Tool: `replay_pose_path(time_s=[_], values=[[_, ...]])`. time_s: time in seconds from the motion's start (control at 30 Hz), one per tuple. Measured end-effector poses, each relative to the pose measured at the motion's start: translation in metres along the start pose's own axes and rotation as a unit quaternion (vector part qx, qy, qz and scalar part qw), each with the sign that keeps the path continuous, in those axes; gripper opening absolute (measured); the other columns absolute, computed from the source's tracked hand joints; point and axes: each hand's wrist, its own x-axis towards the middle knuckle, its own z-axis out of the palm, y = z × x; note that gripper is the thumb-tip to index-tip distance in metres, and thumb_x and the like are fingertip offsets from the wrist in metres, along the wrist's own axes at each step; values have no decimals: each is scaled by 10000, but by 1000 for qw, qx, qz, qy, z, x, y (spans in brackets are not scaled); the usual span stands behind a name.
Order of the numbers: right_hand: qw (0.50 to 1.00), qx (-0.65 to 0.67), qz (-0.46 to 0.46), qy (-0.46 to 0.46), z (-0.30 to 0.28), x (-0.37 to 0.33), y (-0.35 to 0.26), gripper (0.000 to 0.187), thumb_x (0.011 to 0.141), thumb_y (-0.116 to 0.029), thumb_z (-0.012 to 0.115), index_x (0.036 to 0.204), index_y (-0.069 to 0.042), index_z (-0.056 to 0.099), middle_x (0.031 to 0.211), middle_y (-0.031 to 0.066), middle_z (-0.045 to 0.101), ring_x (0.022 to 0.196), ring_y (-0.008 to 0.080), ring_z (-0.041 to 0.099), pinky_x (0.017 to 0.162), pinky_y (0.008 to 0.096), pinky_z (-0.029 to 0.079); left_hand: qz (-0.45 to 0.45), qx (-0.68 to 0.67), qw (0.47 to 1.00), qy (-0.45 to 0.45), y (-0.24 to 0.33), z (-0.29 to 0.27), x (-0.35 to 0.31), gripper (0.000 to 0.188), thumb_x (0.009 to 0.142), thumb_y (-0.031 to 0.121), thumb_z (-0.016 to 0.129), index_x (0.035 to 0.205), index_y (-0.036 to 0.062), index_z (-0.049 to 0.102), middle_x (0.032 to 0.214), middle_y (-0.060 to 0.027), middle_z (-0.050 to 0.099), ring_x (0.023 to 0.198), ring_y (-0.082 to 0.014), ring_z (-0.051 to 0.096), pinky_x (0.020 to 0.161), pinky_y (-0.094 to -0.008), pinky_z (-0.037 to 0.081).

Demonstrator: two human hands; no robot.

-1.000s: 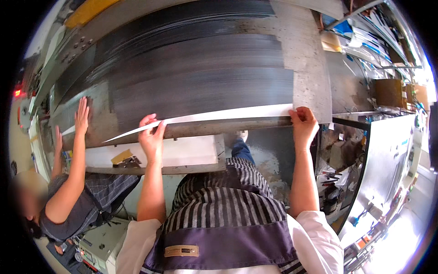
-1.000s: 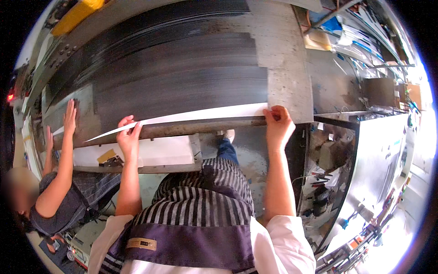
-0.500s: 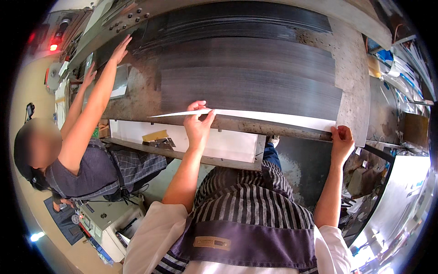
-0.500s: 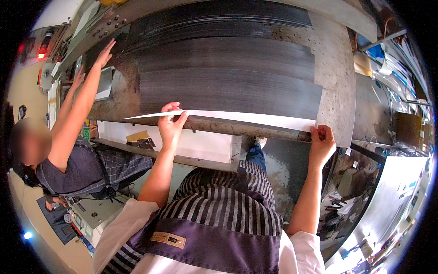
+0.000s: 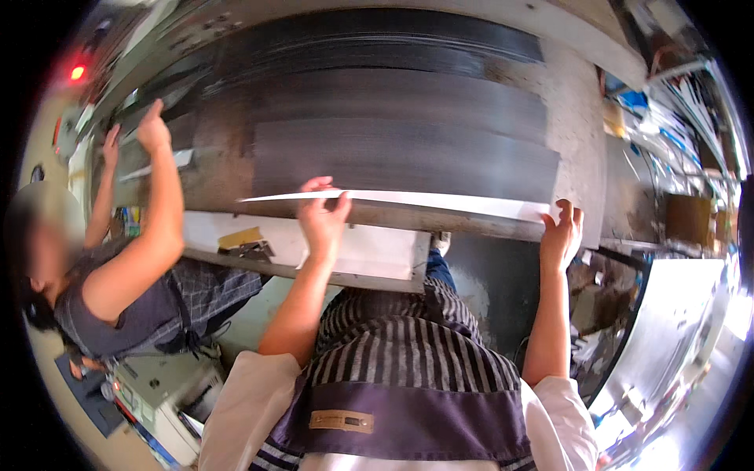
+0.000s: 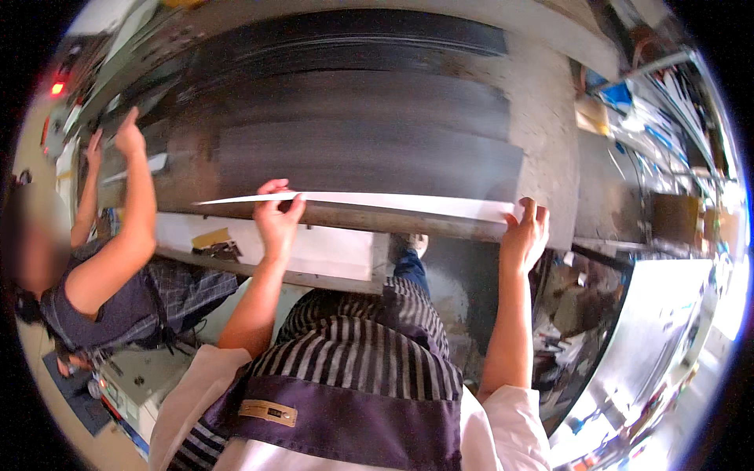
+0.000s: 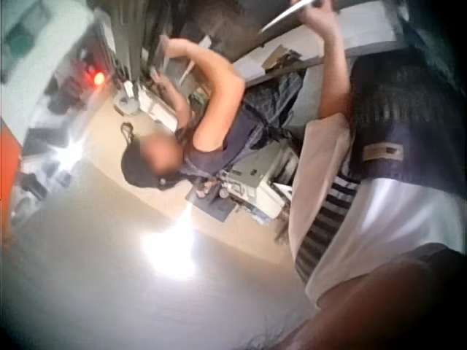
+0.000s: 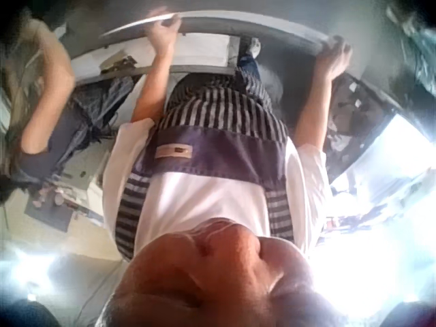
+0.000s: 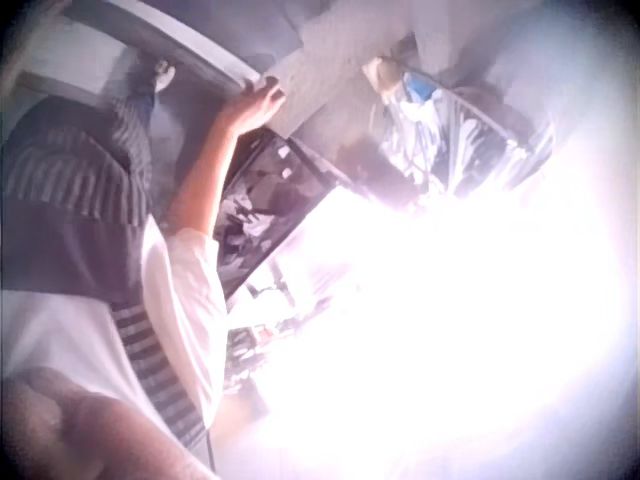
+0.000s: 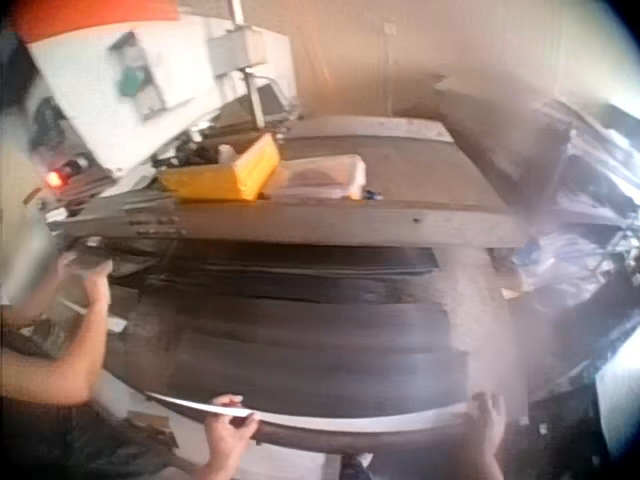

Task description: The person repeatedly places long white tape strips across a large dark sheet on a workbench, smoothing each strip with both hands. A coworker performs the same action on an adjacent section of the sheet.

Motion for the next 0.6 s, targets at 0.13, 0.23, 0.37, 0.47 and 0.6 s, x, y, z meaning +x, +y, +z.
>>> replay_pose_path(time_s=[0.13,0.23,0.37,0.47,0.6], values=[[950,164,-267,-4,12,-28,-84,346,816,24,558,1127,-86,666,971,108,561,891,266,558,766,392,489,4,-21,1000,22,5,4,-2,203,698,38,783,828,19,627,1052,-57,610,881,-191,615,759,-311,505],[890,241,-367,-120,17,-51,-148,349,756,-79,682,1101,-132,690,980,84,544,858,248,560,762,376,491,26,9,999,34,10,1,-1,213,697,38,776,833,16,614,1021,-54,605,864,-198,608,750,-318,496],[884,208,-414,-56,33,-54,-153,358,712,-140,730,1068,-152,702,966,58,535,843,226,558,752,362,475,-63,-55,996,-4,-2,-20,7,183,725,90,786,831,9,661,1046,-38,580,866,-154,583,746,-284,472],[888,203,-410,-53,35,-55,-154,323,731,-137,717,1054,-151,710,951,49,528,835,223,553,751,362,474,-164,-34,986,-10,-23,-61,32,179,748,159,796,751,5,704,1095,-25,557,883,-116,563,734,-265,465],[892,186,-407,-62,38,-55,-155,300,758,-140,705,1058,-149,712,936,47,512,822,221,546,741,369,474,-118,-28,993,-7,-87,-84,47,162,714,104,810,765,-11,708,1091,-25,527,938,-121,576,734,-266,511]])
